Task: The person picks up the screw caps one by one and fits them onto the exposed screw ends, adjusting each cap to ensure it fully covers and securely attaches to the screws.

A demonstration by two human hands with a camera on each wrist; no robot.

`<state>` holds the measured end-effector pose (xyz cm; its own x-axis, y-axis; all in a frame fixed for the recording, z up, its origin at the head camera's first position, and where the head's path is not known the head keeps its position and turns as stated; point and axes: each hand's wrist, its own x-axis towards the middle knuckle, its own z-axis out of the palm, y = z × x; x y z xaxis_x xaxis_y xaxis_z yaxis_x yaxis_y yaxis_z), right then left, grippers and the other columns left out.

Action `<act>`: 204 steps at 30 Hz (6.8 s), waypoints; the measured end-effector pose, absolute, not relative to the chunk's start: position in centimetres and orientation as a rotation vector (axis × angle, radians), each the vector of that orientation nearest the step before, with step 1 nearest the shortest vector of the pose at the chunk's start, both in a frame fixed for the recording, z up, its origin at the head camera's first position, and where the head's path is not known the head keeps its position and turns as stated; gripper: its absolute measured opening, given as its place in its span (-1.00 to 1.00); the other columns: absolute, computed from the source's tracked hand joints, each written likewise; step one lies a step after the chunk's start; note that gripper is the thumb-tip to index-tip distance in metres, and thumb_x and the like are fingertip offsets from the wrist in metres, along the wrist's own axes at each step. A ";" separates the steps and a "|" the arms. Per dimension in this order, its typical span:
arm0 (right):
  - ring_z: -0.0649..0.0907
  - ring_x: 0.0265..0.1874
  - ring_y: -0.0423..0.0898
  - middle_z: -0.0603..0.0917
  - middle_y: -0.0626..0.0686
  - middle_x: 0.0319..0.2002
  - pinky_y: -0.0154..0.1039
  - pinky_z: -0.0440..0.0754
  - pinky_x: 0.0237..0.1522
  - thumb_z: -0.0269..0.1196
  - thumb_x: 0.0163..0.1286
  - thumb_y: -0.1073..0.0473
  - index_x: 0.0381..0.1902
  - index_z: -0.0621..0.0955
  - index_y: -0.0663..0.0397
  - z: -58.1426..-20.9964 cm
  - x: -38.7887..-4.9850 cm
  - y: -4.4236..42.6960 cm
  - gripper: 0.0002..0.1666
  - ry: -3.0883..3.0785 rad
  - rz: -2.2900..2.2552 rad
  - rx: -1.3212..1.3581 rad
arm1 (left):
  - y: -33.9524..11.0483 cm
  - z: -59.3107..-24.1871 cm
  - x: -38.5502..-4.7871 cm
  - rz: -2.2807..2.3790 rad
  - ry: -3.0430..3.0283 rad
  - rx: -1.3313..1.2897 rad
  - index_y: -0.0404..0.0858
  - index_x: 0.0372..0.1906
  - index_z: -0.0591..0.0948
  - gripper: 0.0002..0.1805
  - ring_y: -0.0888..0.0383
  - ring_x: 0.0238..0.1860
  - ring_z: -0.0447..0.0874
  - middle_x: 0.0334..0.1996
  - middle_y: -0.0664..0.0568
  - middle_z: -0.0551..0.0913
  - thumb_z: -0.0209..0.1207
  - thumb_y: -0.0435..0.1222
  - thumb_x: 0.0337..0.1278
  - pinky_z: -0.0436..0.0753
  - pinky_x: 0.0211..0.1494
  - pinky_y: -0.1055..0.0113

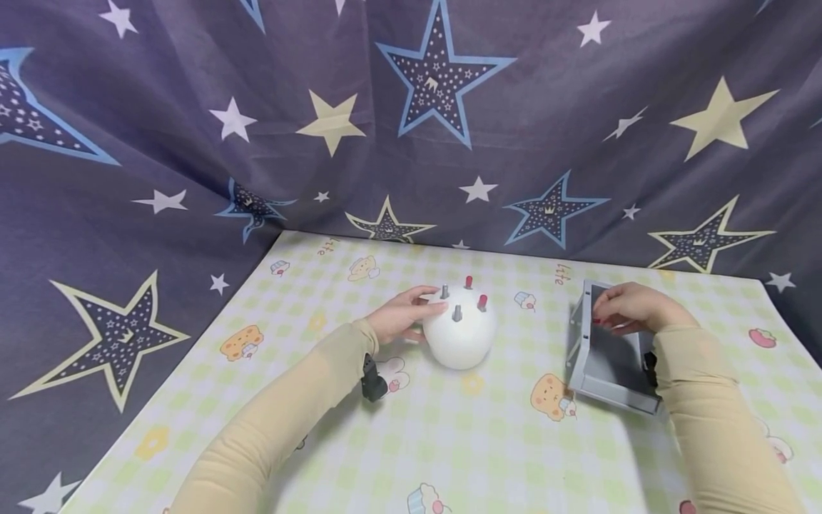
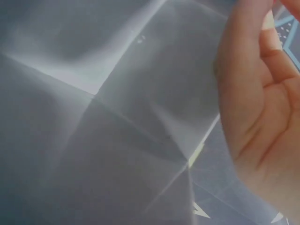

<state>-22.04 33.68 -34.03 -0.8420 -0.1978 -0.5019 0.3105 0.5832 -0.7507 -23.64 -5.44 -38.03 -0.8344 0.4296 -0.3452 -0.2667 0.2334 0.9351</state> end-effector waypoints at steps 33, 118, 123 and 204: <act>0.65 -0.43 -0.21 0.71 -0.06 -0.35 -0.40 0.72 -0.27 -0.03 0.41 0.47 -0.28 0.68 0.05 -31.8 -20.5 29.5 -0.63 1.755 -2.369 -0.389 | -6.5 -38.8 -23.7 1.692 1.891 0.248 -0.15 0.43 0.17 -0.35 -0.20 0.24 0.38 0.30 -0.25 0.25 0.09 -0.25 0.28 0.63 0.14 -0.04; 0.65 -0.27 -0.02 0.73 0.07 -0.33 -0.25 0.66 -0.31 0.33 0.17 0.30 -0.35 0.69 0.13 -32.8 -22.7 13.2 -0.93 2.995 -1.097 -1.056 | -6.4 -39.3 -23.7 1.697 1.893 0.245 -0.20 0.42 0.20 -0.38 -0.17 0.29 0.36 0.36 -0.22 0.23 0.06 -0.20 0.32 0.66 0.11 0.02; 0.64 -0.28 -0.02 0.73 0.07 -0.33 -0.27 0.64 -0.32 0.34 0.16 0.30 -0.36 0.69 0.13 -32.8 -22.7 13.3 -0.93 2.992 -1.097 -1.059 | -6.3 -39.4 -23.7 1.698 1.895 0.251 -0.21 0.42 0.20 -0.38 -0.17 0.28 0.36 0.36 -0.22 0.23 0.06 -0.20 0.32 0.65 0.12 0.02; 0.66 -0.36 -0.23 0.70 -0.06 -0.32 -0.41 0.71 -0.20 -0.10 0.47 0.38 -0.20 0.66 0.03 -31.0 -21.4 30.7 -0.62 1.739 -2.127 -0.394 | -6.3 -39.8 -23.6 1.720 1.917 0.219 -0.22 0.44 0.15 -0.32 -0.19 0.32 0.30 0.42 -0.23 0.13 0.10 -0.22 0.28 0.66 0.11 0.04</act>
<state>-21.39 30.69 -31.01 -0.8948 -0.4464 -0.0136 0.1019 -0.1744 -0.9794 -23.62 -6.33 -39.83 -0.8358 0.4676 -0.2878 -0.2358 0.1677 0.9572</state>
